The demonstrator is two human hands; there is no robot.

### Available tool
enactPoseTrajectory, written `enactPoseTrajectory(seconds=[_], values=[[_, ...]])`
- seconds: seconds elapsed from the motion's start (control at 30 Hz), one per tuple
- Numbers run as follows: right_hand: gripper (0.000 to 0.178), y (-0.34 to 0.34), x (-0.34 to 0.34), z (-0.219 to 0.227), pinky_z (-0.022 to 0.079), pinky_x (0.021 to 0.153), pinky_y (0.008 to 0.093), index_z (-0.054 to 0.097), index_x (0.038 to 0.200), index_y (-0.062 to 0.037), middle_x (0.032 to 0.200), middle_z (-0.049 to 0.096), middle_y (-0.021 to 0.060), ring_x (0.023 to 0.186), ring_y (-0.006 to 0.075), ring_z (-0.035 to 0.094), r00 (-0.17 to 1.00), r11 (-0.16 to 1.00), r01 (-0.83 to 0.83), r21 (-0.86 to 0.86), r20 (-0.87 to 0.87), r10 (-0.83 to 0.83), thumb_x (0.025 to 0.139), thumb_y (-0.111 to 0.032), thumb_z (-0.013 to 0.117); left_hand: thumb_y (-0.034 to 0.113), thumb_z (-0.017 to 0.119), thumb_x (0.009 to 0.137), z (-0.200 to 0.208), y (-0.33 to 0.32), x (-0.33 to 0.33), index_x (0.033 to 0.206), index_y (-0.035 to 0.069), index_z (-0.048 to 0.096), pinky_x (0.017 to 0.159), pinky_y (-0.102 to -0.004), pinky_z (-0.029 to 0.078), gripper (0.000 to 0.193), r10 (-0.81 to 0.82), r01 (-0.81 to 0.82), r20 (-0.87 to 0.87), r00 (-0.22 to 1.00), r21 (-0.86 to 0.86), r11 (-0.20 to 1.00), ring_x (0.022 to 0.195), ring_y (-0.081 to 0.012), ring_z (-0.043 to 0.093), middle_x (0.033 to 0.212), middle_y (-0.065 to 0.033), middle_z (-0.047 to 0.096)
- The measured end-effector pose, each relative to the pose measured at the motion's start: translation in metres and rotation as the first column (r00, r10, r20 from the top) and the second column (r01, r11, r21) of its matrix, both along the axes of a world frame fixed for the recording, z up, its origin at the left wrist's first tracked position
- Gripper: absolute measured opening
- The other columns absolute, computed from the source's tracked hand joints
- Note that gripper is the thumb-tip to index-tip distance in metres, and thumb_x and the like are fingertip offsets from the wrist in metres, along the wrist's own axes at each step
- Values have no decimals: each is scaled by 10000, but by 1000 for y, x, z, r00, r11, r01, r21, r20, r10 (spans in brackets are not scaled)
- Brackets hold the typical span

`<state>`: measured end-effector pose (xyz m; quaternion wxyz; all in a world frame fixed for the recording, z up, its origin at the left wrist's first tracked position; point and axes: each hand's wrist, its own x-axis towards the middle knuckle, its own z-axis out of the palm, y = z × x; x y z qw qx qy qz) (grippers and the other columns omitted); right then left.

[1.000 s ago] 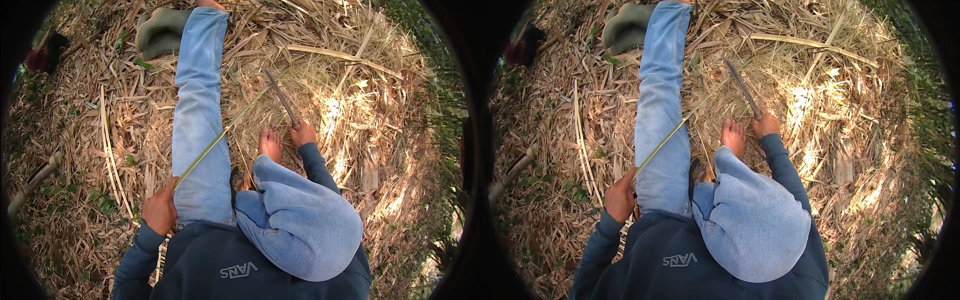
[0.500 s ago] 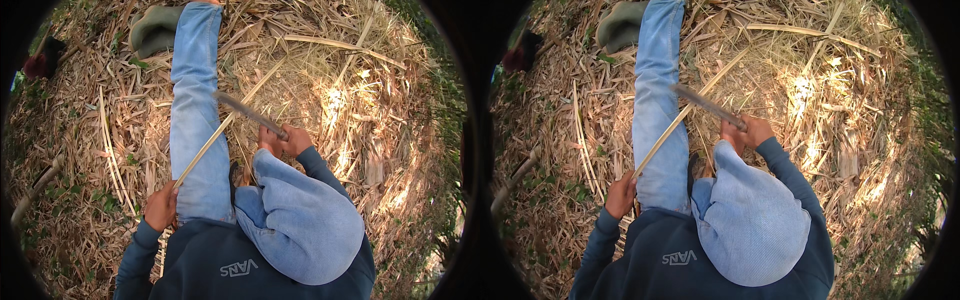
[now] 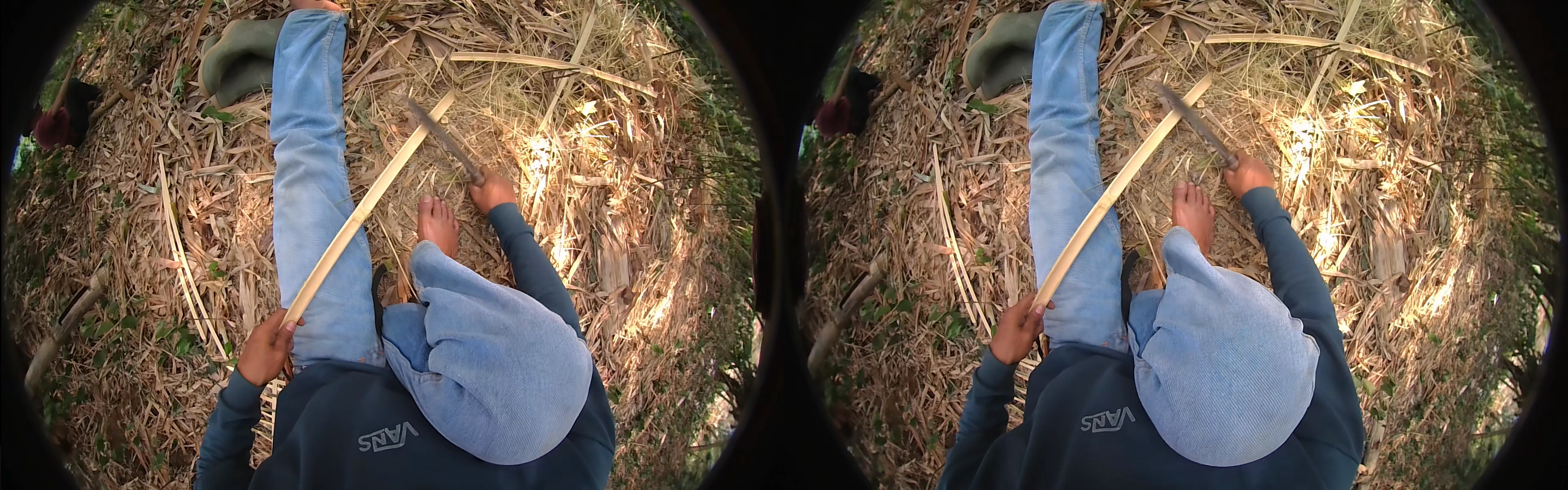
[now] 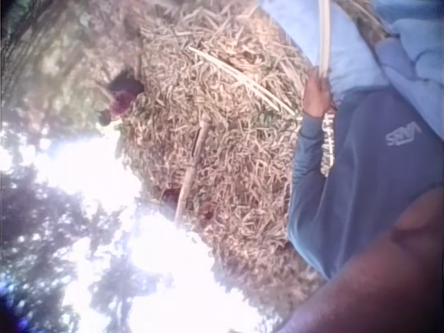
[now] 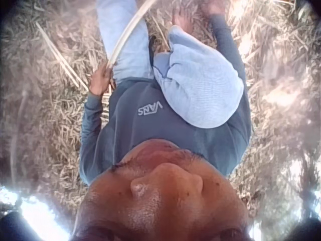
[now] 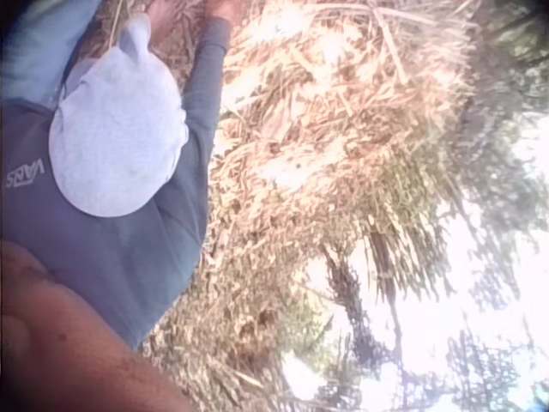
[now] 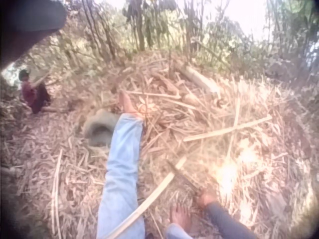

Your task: The person sits on the ground in a bamboo grove and uses a machete to split a long bamboo stalk into thin strips. They hold the stalk with one hand and repeatedly strike it with the machete to separate the layers, producing multiple thin strips.

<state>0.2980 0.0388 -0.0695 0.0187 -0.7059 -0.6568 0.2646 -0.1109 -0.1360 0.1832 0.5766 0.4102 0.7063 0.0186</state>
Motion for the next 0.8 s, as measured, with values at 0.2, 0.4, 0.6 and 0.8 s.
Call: enactPoseTrajectory(seconds=[0.2, 0.4, 0.6, 0.8], values=[[240, 31, -4, 29, 520, 763, 476, 603, 1005, -88, 833, 670, 202, 792, 359, 660, 986, 977, -160, -144, 10, 164, 831, -252, 621, 198, 462, 1015, 13, 2, 1, 1039, 33, 598, 549, -263, 406, 215, -16, 15, -44, 999, -23, 1000, 569, -91, 444, 628, -11, 453], [223, 40, 24, -6, 542, 765, 453, 625, 993, -72, 812, 669, 209, 778, 368, 665, 992, 994, 51, -97, 121, -40, 847, -238, 598, 193, 460, 1018, 13, -2, -6, 1028, 32, 585, 556, -259, 402, 204, 49, -44, 53, 997, -92, 995, 578, -84, 425, 655, -2, 445], [268, 16, 9, 22, 534, 766, 452, 637, 1020, -50, 823, 672, 224, 805, 367, 666, 993, 987, 40, -155, 112, -23, 835, -240, 597, 227, 452, 1022, 13, -16, -21, 996, 9, 566, 545, -254, 384, 247, 26, -20, 56, 998, -104, 994, 577, -82, 409, 655, 0, 443], [231, 4, -7, 25, 524, 704, 479, 611, 961, -83, 776, 667, 201, 760, 378, 661, 999, 991, -40, -130, 20, 43, 808, -255, 618, 224, 424, 1025, 11, -20, -33, 881, 47, 529, 459, -225, 328, 251, 125, -113, 82, 989, -137, 984, 482, -67, 371, 589, 26, 417]])
